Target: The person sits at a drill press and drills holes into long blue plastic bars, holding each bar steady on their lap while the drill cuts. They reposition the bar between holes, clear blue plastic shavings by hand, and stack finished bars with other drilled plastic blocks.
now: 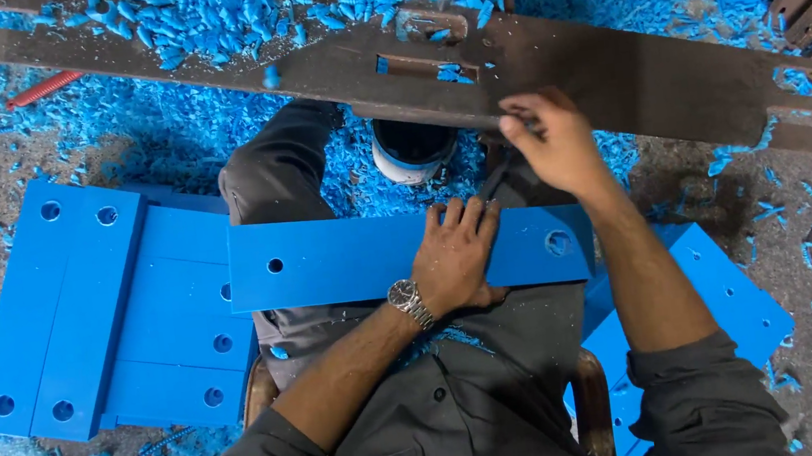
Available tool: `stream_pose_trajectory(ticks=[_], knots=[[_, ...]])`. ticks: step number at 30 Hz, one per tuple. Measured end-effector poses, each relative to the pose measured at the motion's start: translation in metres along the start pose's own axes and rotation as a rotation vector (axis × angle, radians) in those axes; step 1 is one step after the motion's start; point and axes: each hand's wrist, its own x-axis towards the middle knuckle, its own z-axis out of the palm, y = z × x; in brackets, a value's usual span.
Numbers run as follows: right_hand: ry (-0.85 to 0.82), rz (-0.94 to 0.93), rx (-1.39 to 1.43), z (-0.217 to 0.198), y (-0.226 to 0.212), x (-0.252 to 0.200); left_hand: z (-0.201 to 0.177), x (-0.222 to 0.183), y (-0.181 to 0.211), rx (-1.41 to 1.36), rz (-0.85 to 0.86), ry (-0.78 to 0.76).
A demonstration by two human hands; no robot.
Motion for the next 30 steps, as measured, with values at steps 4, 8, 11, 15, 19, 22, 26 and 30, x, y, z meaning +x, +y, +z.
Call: stream_pose_trajectory(ticks=[4,8,11,15,19,22,26,30], knots=[[0.019,-0.093,-0.282,0.056,-0.028,0.022,0.000,0.001,-0.001,0.005,0.027,-0.007],[0.000,0.036,-0.446,0.127,-0.037,0.059,0.004,-0.003,-0.007,0.030,0.019,-0.052],[-0.001,-0.131,-0.081,0.147,-0.055,0.067,0.006,-0.004,-0.011,0.050,0.007,-0.076],[-0.105,-0.289,0.121,0.134,-0.082,0.042,0.011,-0.009,-0.017,0.086,0.040,0.002],[-0.173,-0.261,0.161,0.073,-0.089,-0.004,0.004,-0.008,-0.017,0.067,0.063,0.041],[-0.046,-0.113,0.099,0.019,-0.074,-0.041,0.001,-0.006,-0.025,-0.027,0.079,0.048],[0.093,0.112,-0.020,-0.035,-0.047,-0.092,0.005,0.004,-0.061,0.077,-0.177,0.125],[0.007,0.183,-0.174,-0.058,-0.057,-0.126,-0.036,0.011,-0.075,0.309,-0.188,0.401]])
